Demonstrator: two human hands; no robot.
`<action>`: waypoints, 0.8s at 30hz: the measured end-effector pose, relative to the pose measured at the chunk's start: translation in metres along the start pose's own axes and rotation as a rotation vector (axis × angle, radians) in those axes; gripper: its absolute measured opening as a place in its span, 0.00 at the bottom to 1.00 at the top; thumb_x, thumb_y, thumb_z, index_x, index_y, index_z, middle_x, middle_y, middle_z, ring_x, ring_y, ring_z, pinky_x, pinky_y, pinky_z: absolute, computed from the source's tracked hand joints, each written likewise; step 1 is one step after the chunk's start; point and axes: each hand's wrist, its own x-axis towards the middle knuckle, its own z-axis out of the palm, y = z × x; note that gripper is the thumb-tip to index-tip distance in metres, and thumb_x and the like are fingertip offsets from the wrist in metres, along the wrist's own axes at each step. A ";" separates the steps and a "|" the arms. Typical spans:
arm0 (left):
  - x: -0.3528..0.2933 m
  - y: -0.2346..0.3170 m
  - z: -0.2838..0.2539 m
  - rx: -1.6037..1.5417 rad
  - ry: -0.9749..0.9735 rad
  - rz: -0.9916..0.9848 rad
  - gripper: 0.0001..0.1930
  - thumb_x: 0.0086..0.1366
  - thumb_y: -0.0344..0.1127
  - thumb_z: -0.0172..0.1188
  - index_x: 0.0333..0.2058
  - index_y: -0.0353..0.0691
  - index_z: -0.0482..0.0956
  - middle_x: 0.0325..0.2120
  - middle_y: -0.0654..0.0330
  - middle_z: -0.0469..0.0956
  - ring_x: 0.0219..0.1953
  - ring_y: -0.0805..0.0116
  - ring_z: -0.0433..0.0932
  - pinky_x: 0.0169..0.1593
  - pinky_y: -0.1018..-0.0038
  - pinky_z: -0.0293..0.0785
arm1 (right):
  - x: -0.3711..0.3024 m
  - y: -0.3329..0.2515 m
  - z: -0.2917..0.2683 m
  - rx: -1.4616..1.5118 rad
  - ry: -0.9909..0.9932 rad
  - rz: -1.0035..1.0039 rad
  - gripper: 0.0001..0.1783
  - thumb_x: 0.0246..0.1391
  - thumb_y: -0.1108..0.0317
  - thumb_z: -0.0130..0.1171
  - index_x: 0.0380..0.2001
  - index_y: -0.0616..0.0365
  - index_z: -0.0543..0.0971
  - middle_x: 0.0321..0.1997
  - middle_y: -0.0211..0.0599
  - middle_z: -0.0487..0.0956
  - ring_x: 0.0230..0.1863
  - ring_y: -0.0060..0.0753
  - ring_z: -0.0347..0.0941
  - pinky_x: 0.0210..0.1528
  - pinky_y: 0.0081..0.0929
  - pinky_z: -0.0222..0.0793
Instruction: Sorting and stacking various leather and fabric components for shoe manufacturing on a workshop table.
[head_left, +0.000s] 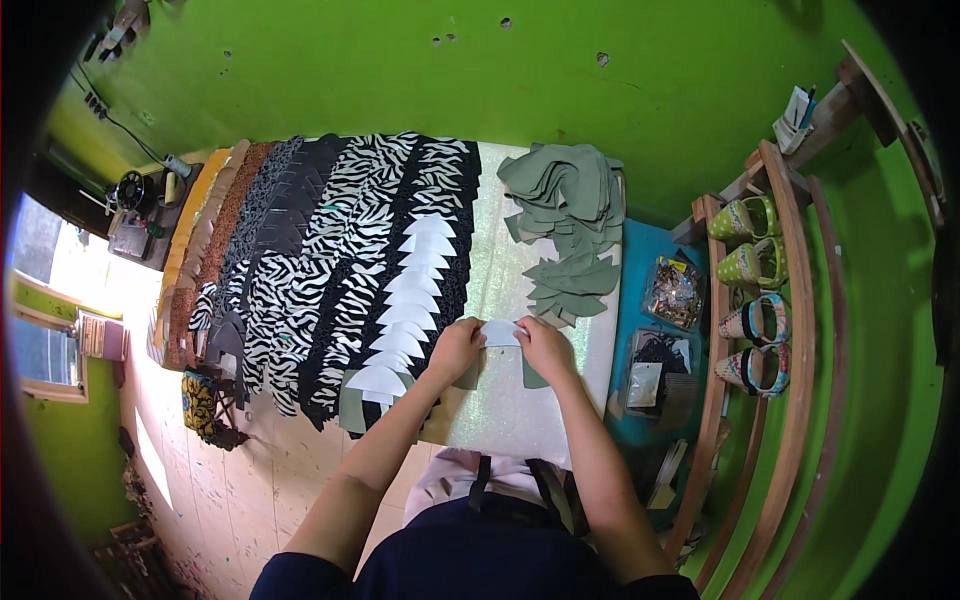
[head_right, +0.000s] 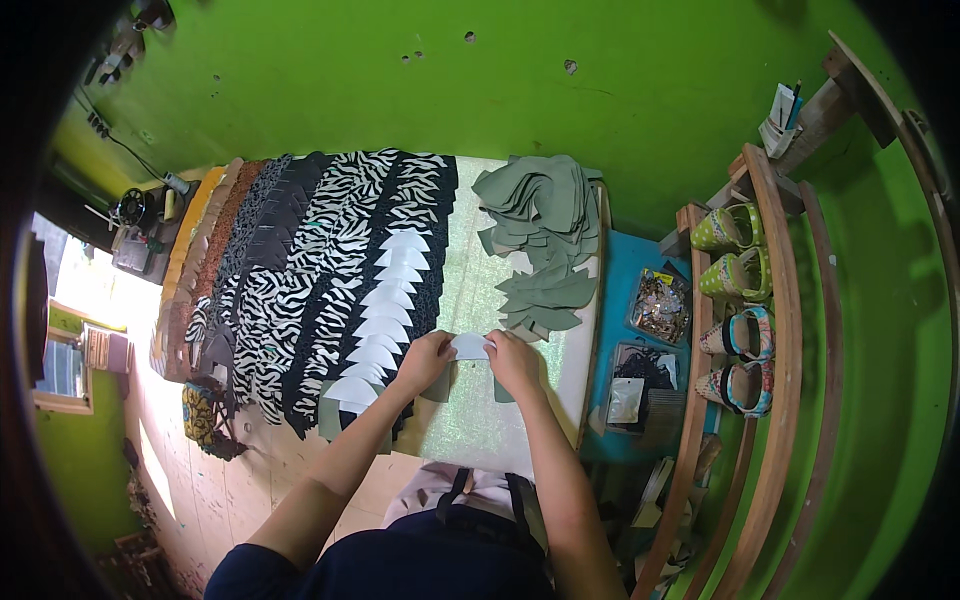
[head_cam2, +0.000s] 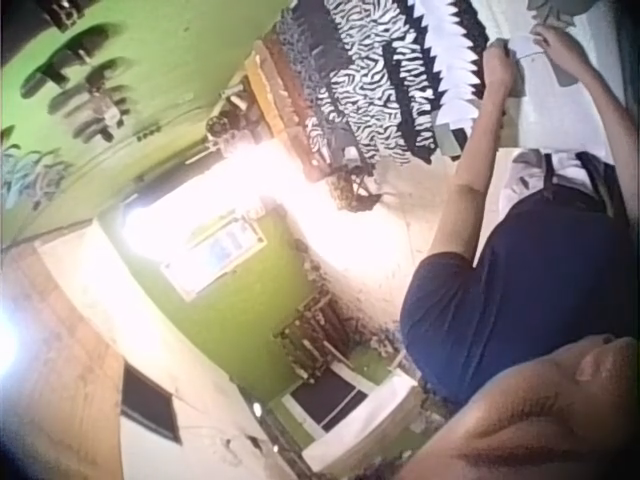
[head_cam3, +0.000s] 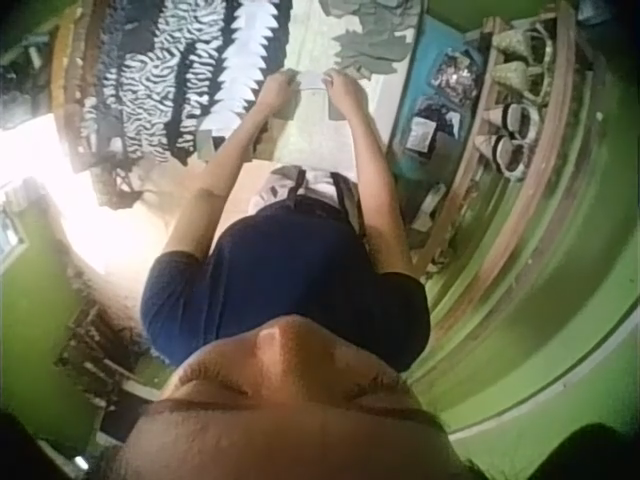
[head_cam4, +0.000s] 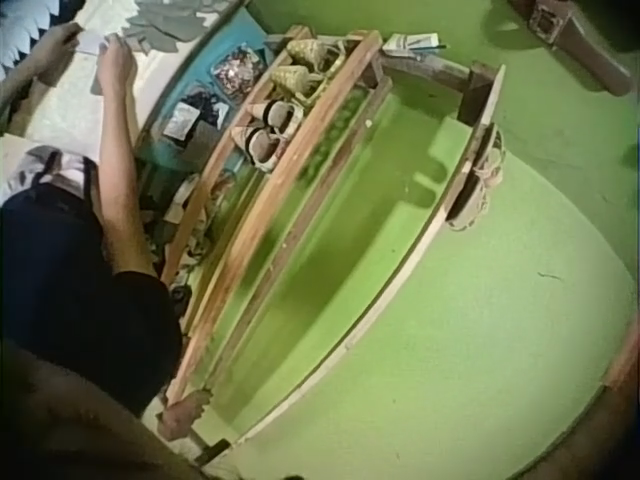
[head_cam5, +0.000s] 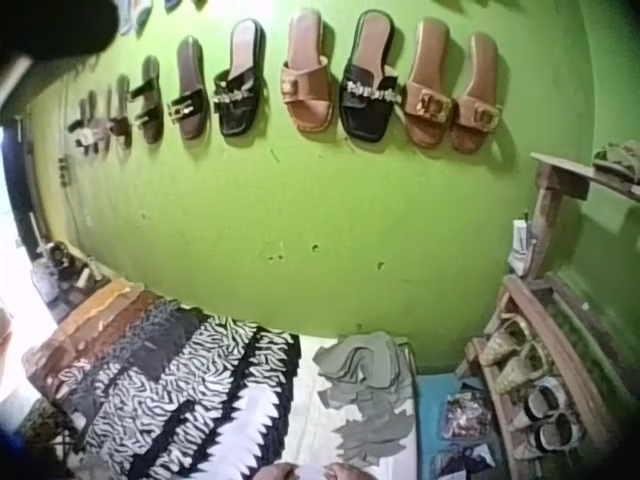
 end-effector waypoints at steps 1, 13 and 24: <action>0.001 -0.004 0.002 0.001 0.001 -0.001 0.10 0.54 0.31 0.55 0.32 0.31 0.74 0.28 0.47 0.75 0.33 0.52 0.75 0.38 0.65 0.70 | 0.001 -0.001 0.003 -0.032 -0.030 0.010 0.09 0.50 0.65 0.52 0.34 0.55 0.73 0.34 0.39 0.76 0.35 0.43 0.73 0.35 0.36 0.68; -0.020 -0.002 0.016 0.497 0.263 0.398 0.13 0.53 0.34 0.54 0.38 0.40 0.73 0.43 0.62 0.73 0.45 0.68 0.71 0.45 0.70 0.64 | -0.019 -0.007 0.022 -0.205 0.022 -0.421 0.24 0.52 0.63 0.49 0.52 0.57 0.64 0.52 0.39 0.68 0.56 0.36 0.62 0.60 0.44 0.48; -0.026 -0.006 0.007 0.582 0.103 0.297 0.16 0.48 0.31 0.56 0.39 0.40 0.74 0.40 0.64 0.73 0.44 0.65 0.70 0.47 0.70 0.63 | -0.033 0.025 0.016 -0.345 0.054 -0.289 0.27 0.56 0.57 0.44 0.54 0.63 0.61 0.55 0.38 0.68 0.56 0.29 0.64 0.62 0.46 0.45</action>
